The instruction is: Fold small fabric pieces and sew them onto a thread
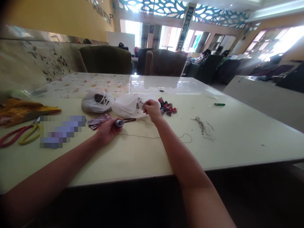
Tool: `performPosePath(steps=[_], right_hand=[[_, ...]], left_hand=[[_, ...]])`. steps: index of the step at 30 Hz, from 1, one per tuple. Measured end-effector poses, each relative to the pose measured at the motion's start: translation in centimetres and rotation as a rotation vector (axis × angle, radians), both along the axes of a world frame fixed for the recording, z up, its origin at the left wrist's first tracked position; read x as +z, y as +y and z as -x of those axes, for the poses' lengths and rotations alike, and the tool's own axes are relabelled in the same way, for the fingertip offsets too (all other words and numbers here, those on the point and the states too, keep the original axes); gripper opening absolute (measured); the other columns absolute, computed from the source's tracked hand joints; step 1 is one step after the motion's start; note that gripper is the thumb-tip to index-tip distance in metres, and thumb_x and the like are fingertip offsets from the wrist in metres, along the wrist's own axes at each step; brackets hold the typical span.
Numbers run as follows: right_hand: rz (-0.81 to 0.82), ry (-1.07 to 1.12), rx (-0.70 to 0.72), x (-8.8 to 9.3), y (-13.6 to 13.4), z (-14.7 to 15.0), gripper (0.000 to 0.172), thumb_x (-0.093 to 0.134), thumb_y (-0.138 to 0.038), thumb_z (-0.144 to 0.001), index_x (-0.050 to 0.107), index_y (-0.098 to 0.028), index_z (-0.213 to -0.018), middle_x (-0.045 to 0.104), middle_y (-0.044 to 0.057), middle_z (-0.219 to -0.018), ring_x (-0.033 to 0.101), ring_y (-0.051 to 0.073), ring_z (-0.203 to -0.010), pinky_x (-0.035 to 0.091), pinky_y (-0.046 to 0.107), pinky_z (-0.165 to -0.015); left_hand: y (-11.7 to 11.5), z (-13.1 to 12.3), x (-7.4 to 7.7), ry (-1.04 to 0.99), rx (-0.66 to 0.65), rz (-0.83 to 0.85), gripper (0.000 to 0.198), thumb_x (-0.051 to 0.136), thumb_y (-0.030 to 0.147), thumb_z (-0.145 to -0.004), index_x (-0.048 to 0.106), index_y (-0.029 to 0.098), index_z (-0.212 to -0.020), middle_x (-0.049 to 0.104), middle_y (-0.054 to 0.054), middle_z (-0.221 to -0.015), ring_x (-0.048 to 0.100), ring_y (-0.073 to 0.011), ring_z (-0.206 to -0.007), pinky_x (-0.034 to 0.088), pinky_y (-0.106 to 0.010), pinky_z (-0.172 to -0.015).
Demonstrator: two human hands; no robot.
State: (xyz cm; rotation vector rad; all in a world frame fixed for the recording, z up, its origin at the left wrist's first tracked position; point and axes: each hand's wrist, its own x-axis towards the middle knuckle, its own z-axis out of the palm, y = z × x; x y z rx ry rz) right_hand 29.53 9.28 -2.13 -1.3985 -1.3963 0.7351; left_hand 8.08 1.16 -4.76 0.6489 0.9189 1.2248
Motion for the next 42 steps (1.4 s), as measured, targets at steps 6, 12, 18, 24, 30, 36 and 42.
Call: performPosePath(steps=[6, 12, 18, 24, 30, 36, 42], right_hand=[[-0.096, 0.13, 0.299, -1.7, -2.5, 2.1, 0.006, 0.061, -0.019, -0.071, 0.057, -0.02, -0.076, 0.054, -0.005, -0.058, 0.05, 0.01, -0.05, 0.038, 0.022, -0.049], [-0.289, -0.261, 0.354, -1.8, -4.3, 3.2, 0.007, 0.057, -0.019, -0.077, 0.063, -0.018, -0.079, 0.061, 0.0, -0.069, 0.054, 0.014, -0.069, 0.04, 0.026, -0.066], [-0.231, -0.222, 0.502, -1.9, -5.1, 4.0, 0.01, 0.056, -0.015, -0.073, 0.063, -0.017, -0.08, 0.062, -0.001, -0.069, 0.055, 0.012, -0.067, 0.042, 0.024, -0.065], [-0.034, 0.13, 0.532, -2.3, -4.7, 3.8, 0.01, 0.06, -0.021, -0.072, 0.062, -0.017, -0.081, 0.057, -0.006, -0.057, 0.052, 0.008, -0.049, 0.041, 0.02, -0.049], [-0.045, 0.327, 0.328, -2.4, -3.6, 2.5, 0.008, 0.063, -0.02, -0.072, 0.061, -0.018, -0.079, 0.056, -0.006, -0.055, 0.052, 0.007, -0.047, 0.041, 0.018, -0.046], [-0.124, 0.266, 0.048, -1.1, 0.0, -0.1, 0.018, 0.065, -0.017, -0.075, 0.063, -0.018, -0.093, 0.064, -0.002, -0.074, 0.06, 0.01, -0.065, 0.052, 0.022, -0.063], [-0.226, -0.117, 0.179, 0.2, -1.7, 0.2, 0.022, 0.07, -0.015, -0.074, 0.073, -0.017, -0.096, 0.071, 0.005, -0.096, 0.065, 0.015, -0.081, 0.054, 0.031, -0.081]], left_hand=[[-0.6, 0.0, -0.4, 0.134, -0.122, -0.12, 0.022, 0.066, 0.02, -0.089, 0.071, 0.014, -0.11, 0.063, -0.001, -0.077, 0.058, -0.0091, -0.058, 0.052, -0.019, -0.05], [-1.0, -0.3, -0.4, 0.201, -0.15, -0.201, 0.05, 0.08, 0.029, -0.08, 0.064, 0.024, -0.127, 0.064, 0.002, -0.084, 0.058, -0.009, -0.064, 0.051, -0.019, -0.054], [-0.8, -0.1, -0.6, 0.223, -0.168, -0.208, 0.04, 0.088, 0.039, -0.071, 0.066, 0.019, -0.098, 0.061, 0.003, -0.078, 0.055, -0.0082, -0.061, 0.049, -0.019, -0.052], [-0.5, 0.0, -0.6, 0.189, -0.144, -0.178, 0.034, 0.089, 0.033, -0.068, 0.065, 0.015, -0.085, 0.059, 0.003, -0.071, 0.052, -0.0071, -0.057, 0.046, -0.018, -0.049], [-0.4, 0.0, -0.4, 0.141, -0.08, -0.12, 0.019, 0.081, 0.019, -0.077, 0.063, 0.014, -0.082, 0.057, 0.003, -0.068, 0.052, -0.0074, -0.052, 0.047, -0.018, -0.047], [-0.2, 0.1, -0.1, 0.129, -0.033, -0.049, 0.011, 0.072, 0.012, -0.085, 0.062, 0.014, -0.082, 0.058, 0.002, -0.067, 0.053, -0.0073, -0.05, 0.048, -0.017, -0.045], [-0.5, 0.1, 0.2, 0.072, -0.081, -0.081, 0.016, 0.078, 0.018, -0.085, 0.064, 0.013, -0.084, 0.06, 0.002, -0.07, 0.053, -0.0064, -0.051, 0.051, -0.017, -0.047]])
